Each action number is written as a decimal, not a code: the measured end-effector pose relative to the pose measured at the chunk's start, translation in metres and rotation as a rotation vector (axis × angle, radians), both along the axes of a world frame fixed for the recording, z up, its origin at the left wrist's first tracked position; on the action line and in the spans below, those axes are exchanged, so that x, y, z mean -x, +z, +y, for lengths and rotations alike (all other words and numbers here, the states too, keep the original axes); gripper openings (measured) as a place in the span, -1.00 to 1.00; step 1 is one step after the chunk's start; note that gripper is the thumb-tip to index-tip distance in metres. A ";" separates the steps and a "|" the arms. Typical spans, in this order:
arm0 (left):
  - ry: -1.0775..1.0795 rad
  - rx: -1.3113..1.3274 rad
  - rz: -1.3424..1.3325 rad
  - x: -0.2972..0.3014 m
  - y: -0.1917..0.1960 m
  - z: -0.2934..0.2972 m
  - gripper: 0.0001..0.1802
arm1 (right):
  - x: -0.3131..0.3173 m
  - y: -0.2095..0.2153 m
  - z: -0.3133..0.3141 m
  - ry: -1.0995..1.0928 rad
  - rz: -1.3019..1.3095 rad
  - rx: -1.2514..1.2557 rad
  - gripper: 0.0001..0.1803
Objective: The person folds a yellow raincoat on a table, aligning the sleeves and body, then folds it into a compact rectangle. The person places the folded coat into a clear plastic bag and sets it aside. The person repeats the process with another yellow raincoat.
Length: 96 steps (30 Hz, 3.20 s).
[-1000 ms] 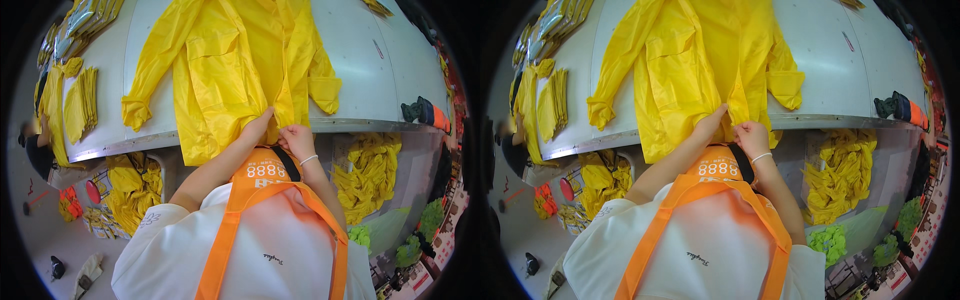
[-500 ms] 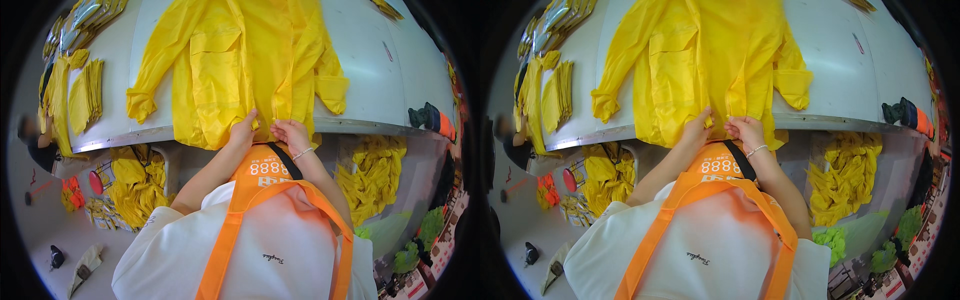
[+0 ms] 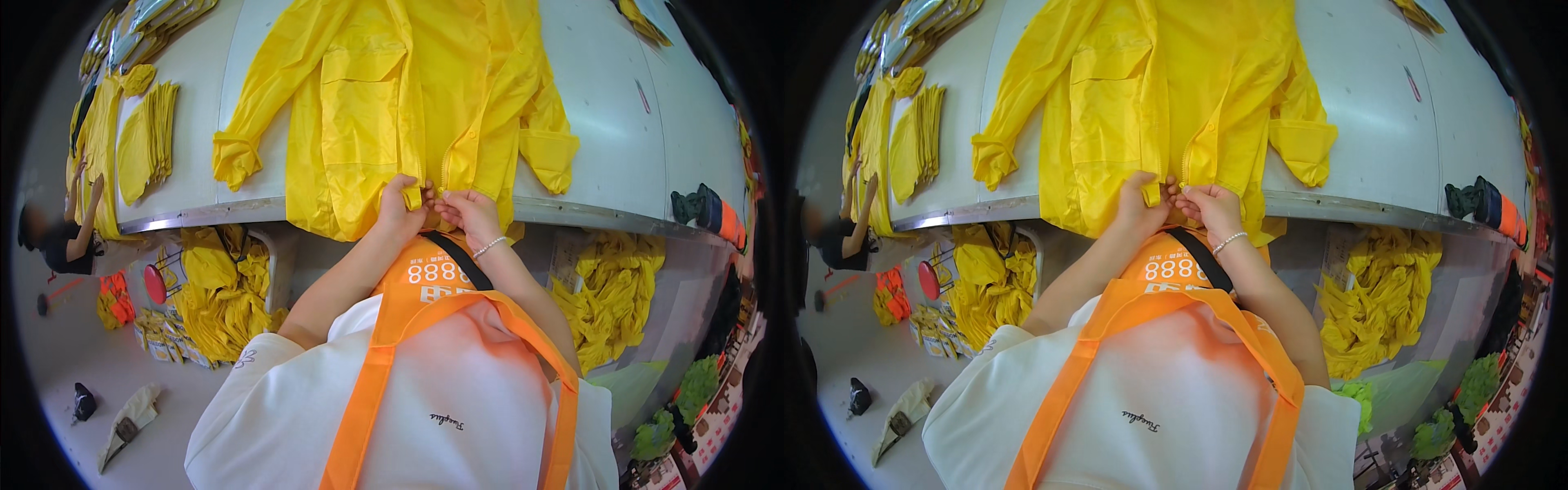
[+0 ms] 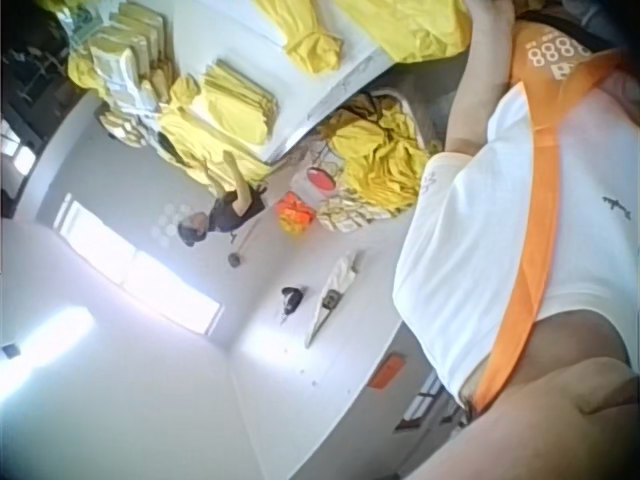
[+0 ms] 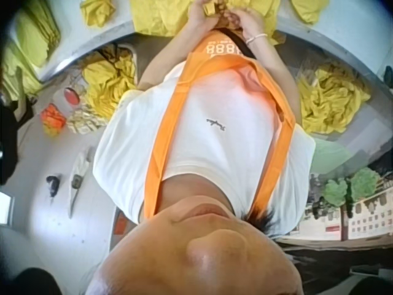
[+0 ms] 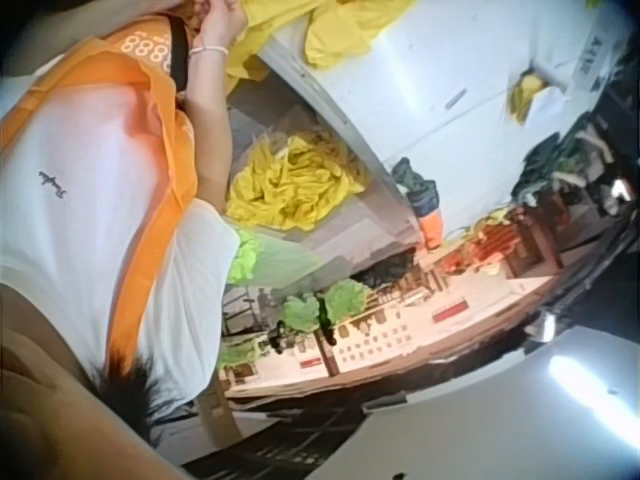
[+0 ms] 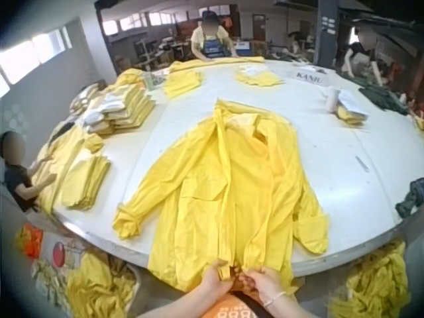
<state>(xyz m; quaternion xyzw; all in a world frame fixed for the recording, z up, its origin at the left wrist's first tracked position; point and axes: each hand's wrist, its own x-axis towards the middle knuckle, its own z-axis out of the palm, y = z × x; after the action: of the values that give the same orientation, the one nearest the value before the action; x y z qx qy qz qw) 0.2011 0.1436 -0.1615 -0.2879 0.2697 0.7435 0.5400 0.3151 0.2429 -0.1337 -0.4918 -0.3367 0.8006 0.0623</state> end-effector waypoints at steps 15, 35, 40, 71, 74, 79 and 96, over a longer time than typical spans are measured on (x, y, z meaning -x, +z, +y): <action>-0.289 0.068 0.195 -0.004 0.014 -0.001 -0.69 | -0.002 -0.001 0.001 -0.035 0.014 0.053 -0.88; -0.342 0.197 0.375 -0.015 0.019 0.000 -0.78 | 0.003 0.001 0.003 -0.119 0.011 0.066 -0.86; -0.254 0.285 0.368 -0.015 0.028 0.005 -0.81 | 0.001 0.008 0.003 -0.036 -0.028 0.034 -0.85; -0.743 0.466 0.104 -0.034 0.040 -0.045 -0.59 | 0.093 0.057 0.127 1.178 -0.145 -2.063 -0.93; -0.555 0.413 0.176 -0.046 0.014 -0.054 -0.57 | 0.135 0.058 0.139 1.362 -0.179 -2.034 -0.93; -0.323 0.475 0.215 -0.069 -0.019 -0.071 -0.54 | 0.180 0.043 0.149 0.949 -0.006 -1.546 -0.87; -1.573 0.387 0.898 0.029 0.059 -0.077 -0.48 | 0.268 0.161 0.359 0.383 0.004 -1.574 -0.68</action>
<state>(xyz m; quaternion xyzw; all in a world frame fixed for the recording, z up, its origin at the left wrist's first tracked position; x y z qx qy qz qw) 0.1722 0.0667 -0.1020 0.2080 0.6909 0.1467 0.6767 0.0472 0.6018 0.0273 -0.2363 -0.8796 0.3266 0.2524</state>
